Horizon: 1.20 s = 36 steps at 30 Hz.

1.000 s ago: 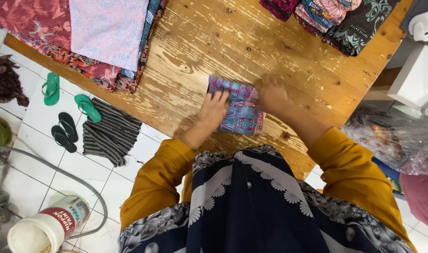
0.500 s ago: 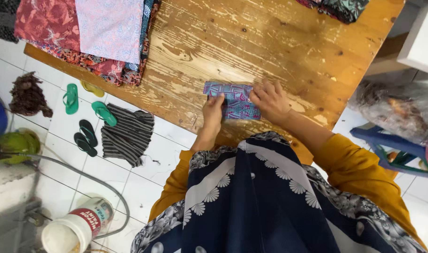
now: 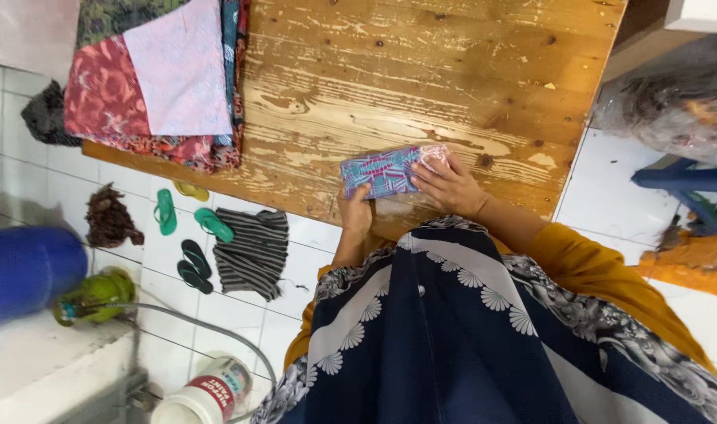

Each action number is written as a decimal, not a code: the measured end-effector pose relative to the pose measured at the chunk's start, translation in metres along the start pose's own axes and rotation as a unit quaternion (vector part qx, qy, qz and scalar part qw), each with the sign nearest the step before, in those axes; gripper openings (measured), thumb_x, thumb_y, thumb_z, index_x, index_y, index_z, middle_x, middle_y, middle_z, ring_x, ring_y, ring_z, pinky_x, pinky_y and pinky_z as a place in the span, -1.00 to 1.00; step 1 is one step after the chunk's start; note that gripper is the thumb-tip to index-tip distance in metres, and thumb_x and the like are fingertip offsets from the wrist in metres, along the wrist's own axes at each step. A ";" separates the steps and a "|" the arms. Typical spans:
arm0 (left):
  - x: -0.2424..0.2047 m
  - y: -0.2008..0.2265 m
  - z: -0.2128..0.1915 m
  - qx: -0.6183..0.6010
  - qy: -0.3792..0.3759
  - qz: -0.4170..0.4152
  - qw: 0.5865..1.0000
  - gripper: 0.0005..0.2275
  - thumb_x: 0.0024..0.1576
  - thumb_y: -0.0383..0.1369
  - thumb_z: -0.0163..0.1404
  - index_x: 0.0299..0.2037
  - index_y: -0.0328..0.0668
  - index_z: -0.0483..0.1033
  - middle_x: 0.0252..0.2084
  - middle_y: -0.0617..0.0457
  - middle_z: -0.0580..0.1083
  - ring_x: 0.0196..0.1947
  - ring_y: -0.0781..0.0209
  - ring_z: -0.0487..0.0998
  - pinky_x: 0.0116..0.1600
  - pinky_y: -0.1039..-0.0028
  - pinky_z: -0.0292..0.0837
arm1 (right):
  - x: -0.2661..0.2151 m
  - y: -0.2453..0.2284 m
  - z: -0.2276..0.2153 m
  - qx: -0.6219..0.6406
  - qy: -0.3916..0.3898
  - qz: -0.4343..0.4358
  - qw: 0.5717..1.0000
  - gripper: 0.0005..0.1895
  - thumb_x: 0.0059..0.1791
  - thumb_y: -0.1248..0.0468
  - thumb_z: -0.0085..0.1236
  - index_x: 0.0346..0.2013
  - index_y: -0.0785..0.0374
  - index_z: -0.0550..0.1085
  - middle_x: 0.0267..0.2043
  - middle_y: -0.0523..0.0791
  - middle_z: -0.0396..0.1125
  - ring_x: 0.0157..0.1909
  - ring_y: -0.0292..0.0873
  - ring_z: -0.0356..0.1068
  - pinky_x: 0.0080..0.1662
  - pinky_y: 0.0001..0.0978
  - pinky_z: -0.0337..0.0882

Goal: The person folds multiple patterned tote bags on a wooden table. They unfold each bag, fold it into a compact rectangle, and place it into a clear plastic bag. The person repeats this process for several bags, stacking the packaged items on the table.

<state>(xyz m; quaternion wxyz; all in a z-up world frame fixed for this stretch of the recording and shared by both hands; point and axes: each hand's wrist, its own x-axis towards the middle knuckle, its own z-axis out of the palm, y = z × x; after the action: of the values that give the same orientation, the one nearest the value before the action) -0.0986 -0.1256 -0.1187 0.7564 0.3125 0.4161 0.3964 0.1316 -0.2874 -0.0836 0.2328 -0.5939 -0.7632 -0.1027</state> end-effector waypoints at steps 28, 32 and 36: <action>-0.028 0.101 0.017 0.483 -0.219 0.337 0.778 -0.76 -0.05 -0.68 0.19 -0.26 -0.30 0.44 -0.03 -0.06 0.52 0.14 0.00 0.53 0.21 0.30 0.52 | 0.121 0.042 -0.067 0.106 -0.195 0.122 0.967 -0.77 -0.06 0.10 0.21 -0.18 0.10 0.51 -0.28 -0.08 0.35 -0.12 -0.01 0.34 -0.07 -0.12 0.28; -0.040 0.089 0.012 0.546 -0.318 0.504 0.589 -0.82 0.03 -0.61 0.23 -0.25 -0.28 0.50 0.06 -0.10 0.53 0.30 -0.11 0.45 0.36 0.17 0.42 | 0.090 0.046 -0.049 -0.054 -0.029 -0.016 0.998 -0.88 0.05 0.20 0.18 -0.18 0.13 0.44 -0.15 -0.11 0.34 -0.05 -0.09 0.34 0.00 -0.16 0.28; -0.036 0.072 0.011 0.595 -0.337 0.375 0.626 -0.86 0.07 -0.60 0.13 -0.20 -0.27 0.56 0.15 -0.13 0.51 0.37 -0.10 0.42 0.39 0.14 0.40 | 0.070 0.041 -0.041 -0.086 -0.077 0.006 0.993 -0.66 -0.18 0.12 0.00 -0.17 0.17 0.45 -0.20 -0.07 0.38 -0.10 -0.08 0.39 -0.04 -0.17 0.37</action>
<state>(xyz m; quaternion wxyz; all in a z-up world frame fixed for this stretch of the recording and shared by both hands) -0.1258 -0.1225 -0.0425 0.2793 0.9351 0.1244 0.1790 0.1667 -0.2339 -0.0198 0.1222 -0.6225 -0.7636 -0.1201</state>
